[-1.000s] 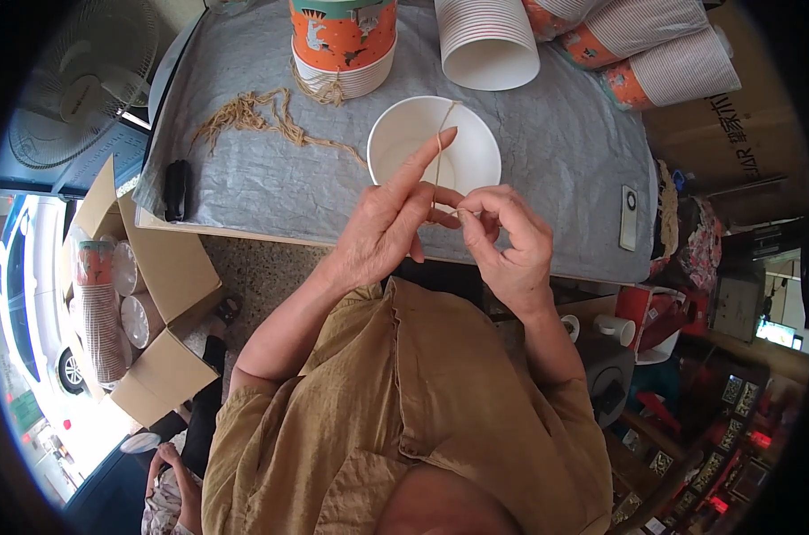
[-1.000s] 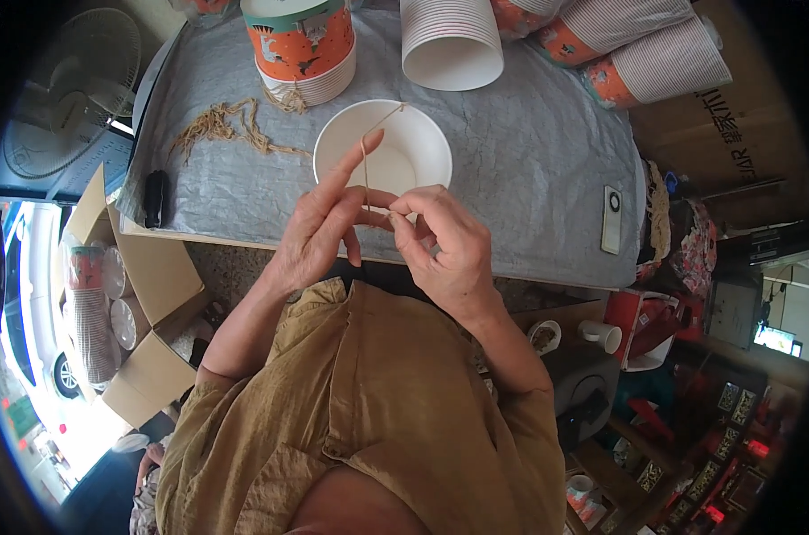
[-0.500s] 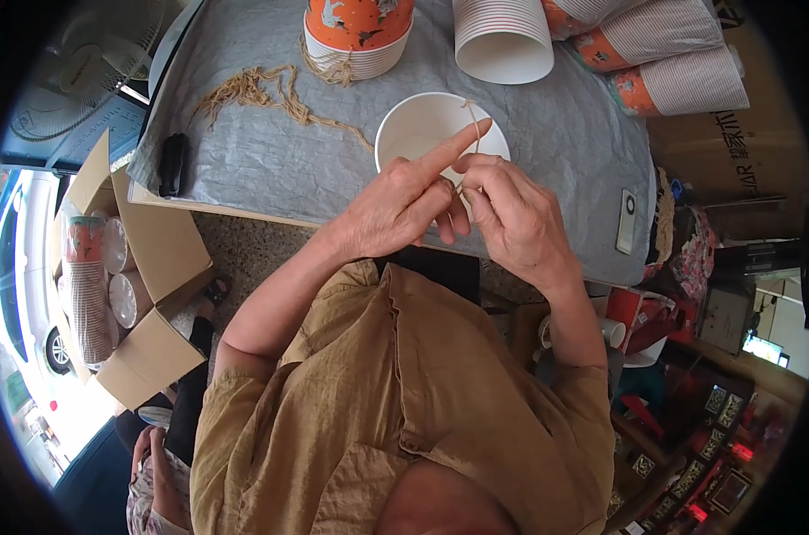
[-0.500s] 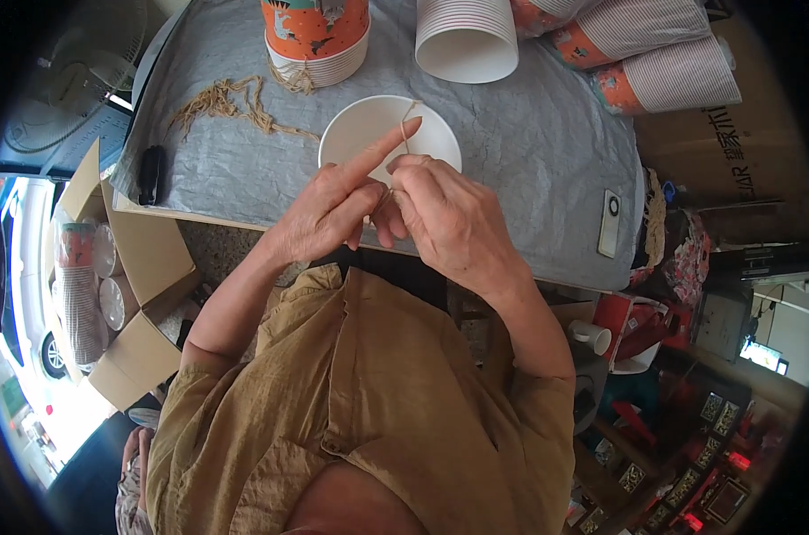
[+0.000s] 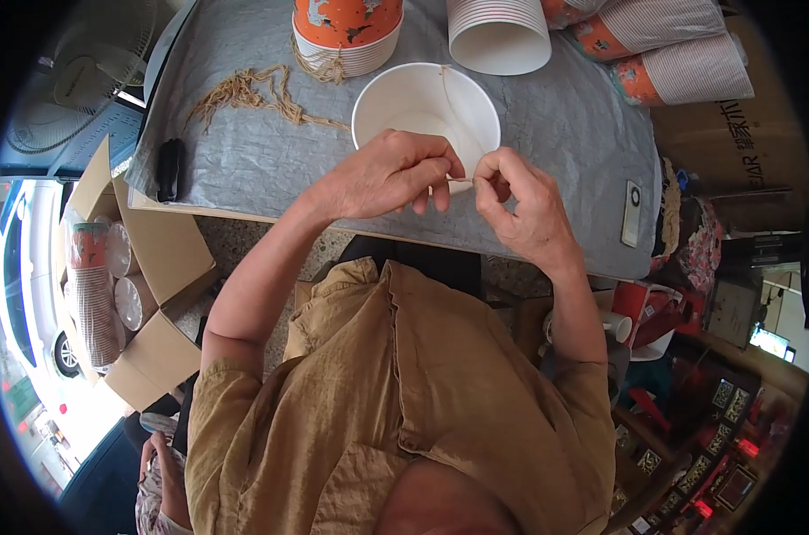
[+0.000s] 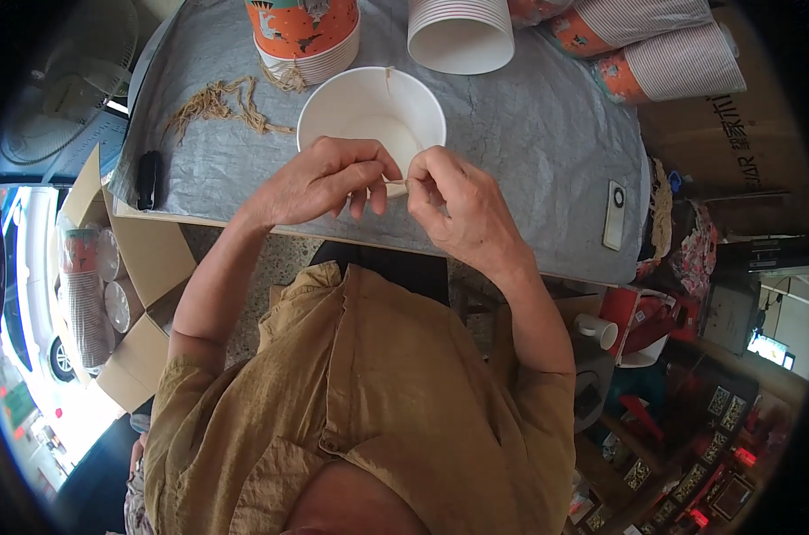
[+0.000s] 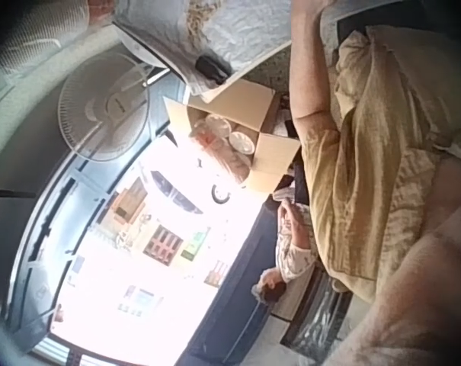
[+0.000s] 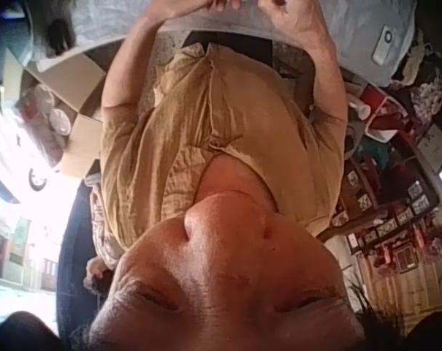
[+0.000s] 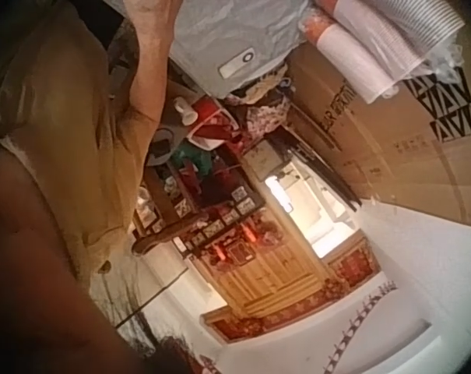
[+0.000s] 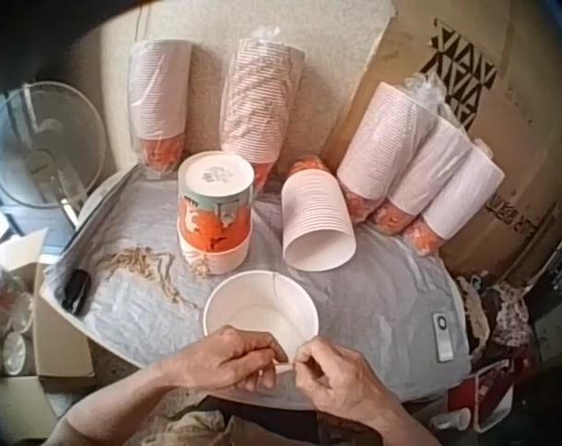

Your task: Attaching string loops to paper cups in a packaging workshop.

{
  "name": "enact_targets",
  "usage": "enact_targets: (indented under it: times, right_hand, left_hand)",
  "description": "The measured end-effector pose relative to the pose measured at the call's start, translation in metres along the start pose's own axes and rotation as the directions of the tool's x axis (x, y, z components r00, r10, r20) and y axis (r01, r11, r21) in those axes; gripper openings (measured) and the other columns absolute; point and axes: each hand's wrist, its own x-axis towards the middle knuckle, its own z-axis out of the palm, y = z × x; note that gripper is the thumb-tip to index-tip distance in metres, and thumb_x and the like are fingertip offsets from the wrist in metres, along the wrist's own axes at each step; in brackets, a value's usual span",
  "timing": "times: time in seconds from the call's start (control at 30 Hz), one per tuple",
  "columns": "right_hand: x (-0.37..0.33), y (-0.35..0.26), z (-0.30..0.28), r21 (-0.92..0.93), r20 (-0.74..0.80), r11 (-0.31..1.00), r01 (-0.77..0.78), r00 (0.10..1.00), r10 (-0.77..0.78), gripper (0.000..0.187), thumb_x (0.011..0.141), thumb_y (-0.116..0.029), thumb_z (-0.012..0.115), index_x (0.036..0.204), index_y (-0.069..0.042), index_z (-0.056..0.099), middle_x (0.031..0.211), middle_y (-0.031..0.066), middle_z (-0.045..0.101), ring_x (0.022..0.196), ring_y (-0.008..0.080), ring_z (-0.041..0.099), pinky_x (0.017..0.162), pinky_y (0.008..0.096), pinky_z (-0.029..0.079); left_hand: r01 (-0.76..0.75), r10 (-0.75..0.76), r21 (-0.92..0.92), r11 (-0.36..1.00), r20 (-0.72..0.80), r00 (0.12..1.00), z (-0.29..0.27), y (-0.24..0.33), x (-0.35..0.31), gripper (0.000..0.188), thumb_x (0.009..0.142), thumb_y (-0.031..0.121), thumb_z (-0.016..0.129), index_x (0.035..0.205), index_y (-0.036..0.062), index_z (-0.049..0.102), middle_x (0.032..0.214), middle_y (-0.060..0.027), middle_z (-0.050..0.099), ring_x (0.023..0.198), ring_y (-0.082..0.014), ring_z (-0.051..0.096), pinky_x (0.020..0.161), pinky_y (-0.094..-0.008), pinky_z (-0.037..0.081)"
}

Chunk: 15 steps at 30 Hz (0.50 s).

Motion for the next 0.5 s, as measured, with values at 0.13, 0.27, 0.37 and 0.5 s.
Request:
enact_targets:
  times: [0.13, 0.27, 0.37, 0.5]
  right_hand:
    - [-0.004, 0.005, 0.002, 0.112, -0.044, 0.991, -0.075, 0.996, 0.081, 0.008, 0.094, 0.0, 0.065, 0.096, -0.001, 0.057, 0.074, 0.0077, 0.062, 0.063, 0.0142, 0.06, 0.058, 0.0302, 0.049]
    - [-0.006, 0.005, 0.003, 0.366, 0.008, 0.903, -0.224, 0.971, 0.237, 0.006, 0.1, -0.004, 0.063, 0.098, 0.001, 0.06, 0.074, 0.0011, 0.062, 0.066, 0.0047, 0.056, 0.059, 0.0246, 0.047]
    - [-0.006, 0.003, 0.003, 0.46, 0.049, 0.856, -0.234, 0.97, 0.239, 0.006, 0.101, -0.004, 0.061, 0.099, 0.002, 0.06, 0.076, -0.0002, 0.062, 0.068, 0.0047, 0.056, 0.061, 0.0235, 0.048]
    - [-0.007, -0.002, 0.002, 0.481, 0.041, 0.843, -0.24, 0.967, 0.253, 0.005, 0.101, -0.003, 0.061, 0.1, 0.001, 0.061, 0.077, 0.0005, 0.061, 0.071, 0.0049, 0.057, 0.064, 0.0229, 0.048]
  left_hand:
    - [0.012, -0.012, -0.013, 1.0, 0.031, 0.999, -0.005, -0.004, -0.002, 0.027, 0.107, 0.022, 0.049, 0.112, 0.0022, 0.067, 0.084, -0.0003, 0.069, 0.073, -0.0059, 0.061, 0.06, -0.0221, 0.049]
    - [-0.027, 0.029, -0.089, 0.996, 0.016, 0.999, -0.002, -0.004, -0.008, 0.019, 0.105, 0.017, 0.058, 0.112, 0.0014, 0.066, 0.088, -0.0002, 0.069, 0.077, -0.0052, 0.061, 0.067, -0.0217, 0.051]
    - [-0.026, 0.027, -0.094, 0.995, 0.015, 1.0, -0.001, -0.012, -0.007, 0.018, 0.105, 0.015, 0.06, 0.114, 0.0012, 0.066, 0.09, -0.0001, 0.069, 0.078, -0.005, 0.061, 0.07, -0.0216, 0.051]
    - [-0.007, 0.008, -0.186, 0.983, 0.0, 1.0, 0.001, -0.015, -0.004, 0.019, 0.104, 0.015, 0.06, 0.111, -0.0019, 0.067, 0.091, -0.0019, 0.07, 0.08, -0.0066, 0.062, 0.074, -0.0237, 0.054]
